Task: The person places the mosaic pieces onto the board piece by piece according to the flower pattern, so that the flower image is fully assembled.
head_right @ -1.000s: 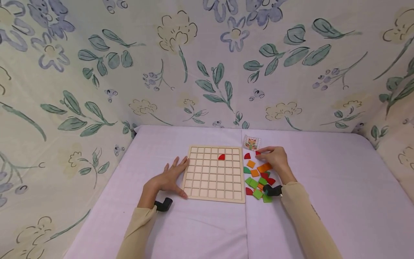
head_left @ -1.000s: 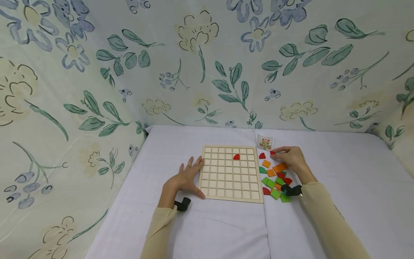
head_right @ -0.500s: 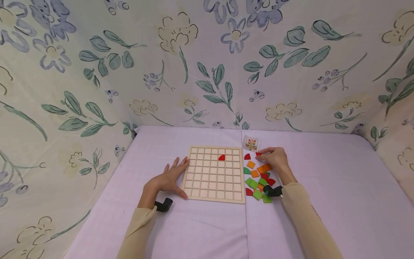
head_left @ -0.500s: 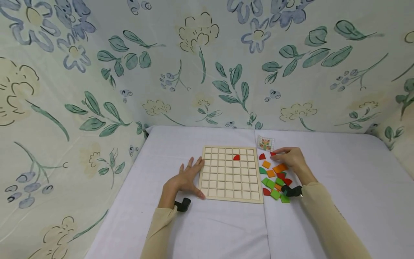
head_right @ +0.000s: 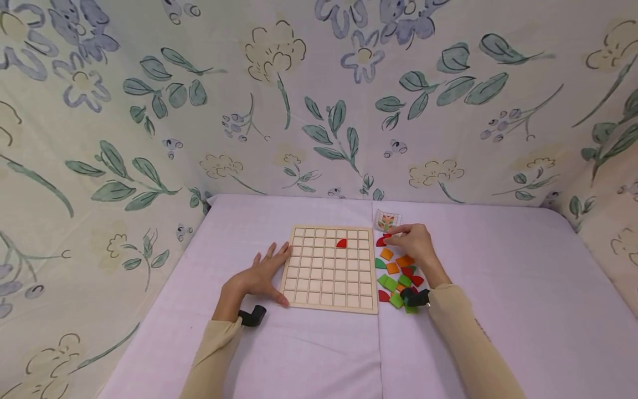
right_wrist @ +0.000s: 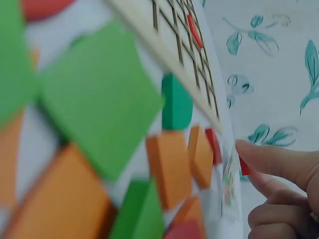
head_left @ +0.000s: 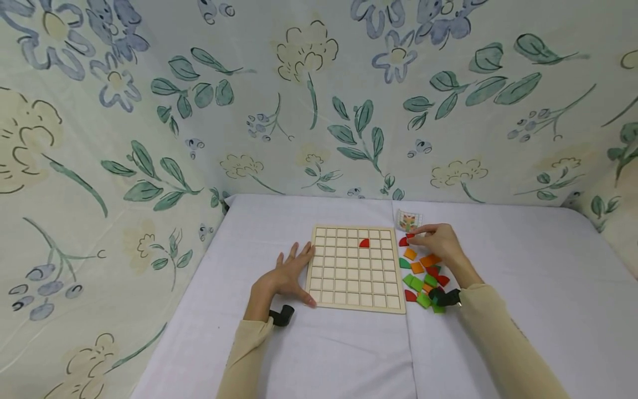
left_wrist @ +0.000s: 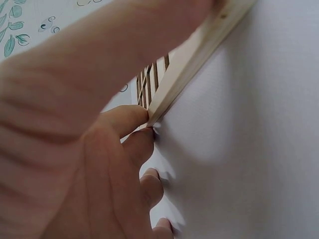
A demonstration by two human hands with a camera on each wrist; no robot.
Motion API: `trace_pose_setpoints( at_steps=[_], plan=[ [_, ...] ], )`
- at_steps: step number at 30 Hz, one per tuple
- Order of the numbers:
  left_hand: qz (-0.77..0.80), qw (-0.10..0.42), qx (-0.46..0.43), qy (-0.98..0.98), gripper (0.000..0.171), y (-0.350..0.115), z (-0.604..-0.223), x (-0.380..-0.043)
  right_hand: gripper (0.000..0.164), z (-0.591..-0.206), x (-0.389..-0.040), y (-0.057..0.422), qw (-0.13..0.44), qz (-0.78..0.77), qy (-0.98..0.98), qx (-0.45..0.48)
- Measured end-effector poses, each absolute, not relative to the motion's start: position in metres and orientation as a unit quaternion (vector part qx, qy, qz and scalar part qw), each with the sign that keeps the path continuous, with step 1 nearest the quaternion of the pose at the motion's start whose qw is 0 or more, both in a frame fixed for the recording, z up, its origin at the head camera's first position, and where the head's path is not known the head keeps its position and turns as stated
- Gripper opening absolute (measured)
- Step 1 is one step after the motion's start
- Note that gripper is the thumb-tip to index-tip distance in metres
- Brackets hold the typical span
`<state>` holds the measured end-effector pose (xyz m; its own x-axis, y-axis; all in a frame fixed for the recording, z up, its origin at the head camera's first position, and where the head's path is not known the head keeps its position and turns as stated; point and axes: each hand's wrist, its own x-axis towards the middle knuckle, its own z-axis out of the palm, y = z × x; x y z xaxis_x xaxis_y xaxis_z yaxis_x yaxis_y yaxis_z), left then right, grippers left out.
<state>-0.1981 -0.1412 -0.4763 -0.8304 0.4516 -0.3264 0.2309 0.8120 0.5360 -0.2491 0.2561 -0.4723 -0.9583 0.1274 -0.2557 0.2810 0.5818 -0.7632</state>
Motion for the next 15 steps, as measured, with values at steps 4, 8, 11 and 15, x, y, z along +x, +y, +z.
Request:
trace_pose_setpoints(
  at_steps=[4, 8, 11, 15],
  plan=[
    [0.242, 0.224, 0.185, 0.926, 0.142, -0.142, -0.477, -0.199, 0.044, -0.464, -0.249, 0.234, 0.099, -0.450, 0.883, 0.089],
    [0.241, 0.223, 0.186, 0.926, 0.142, -0.142, -0.476, -0.198, 0.038, -0.462, -0.250, 0.208, 0.100, -0.464, 0.879, 0.043],
    [0.240, 0.225, 0.187, 0.926, 0.142, -0.142, -0.476, -0.198, 0.033, -0.466, -0.252, 0.188, 0.100, -0.479, 0.872, 0.011],
    [0.245, 0.225, 0.188, 0.924, 0.141, -0.142, -0.476, -0.197, 0.029, -0.473, -0.254, 0.165, 0.102, -0.487, 0.867, -0.011]
  ],
)
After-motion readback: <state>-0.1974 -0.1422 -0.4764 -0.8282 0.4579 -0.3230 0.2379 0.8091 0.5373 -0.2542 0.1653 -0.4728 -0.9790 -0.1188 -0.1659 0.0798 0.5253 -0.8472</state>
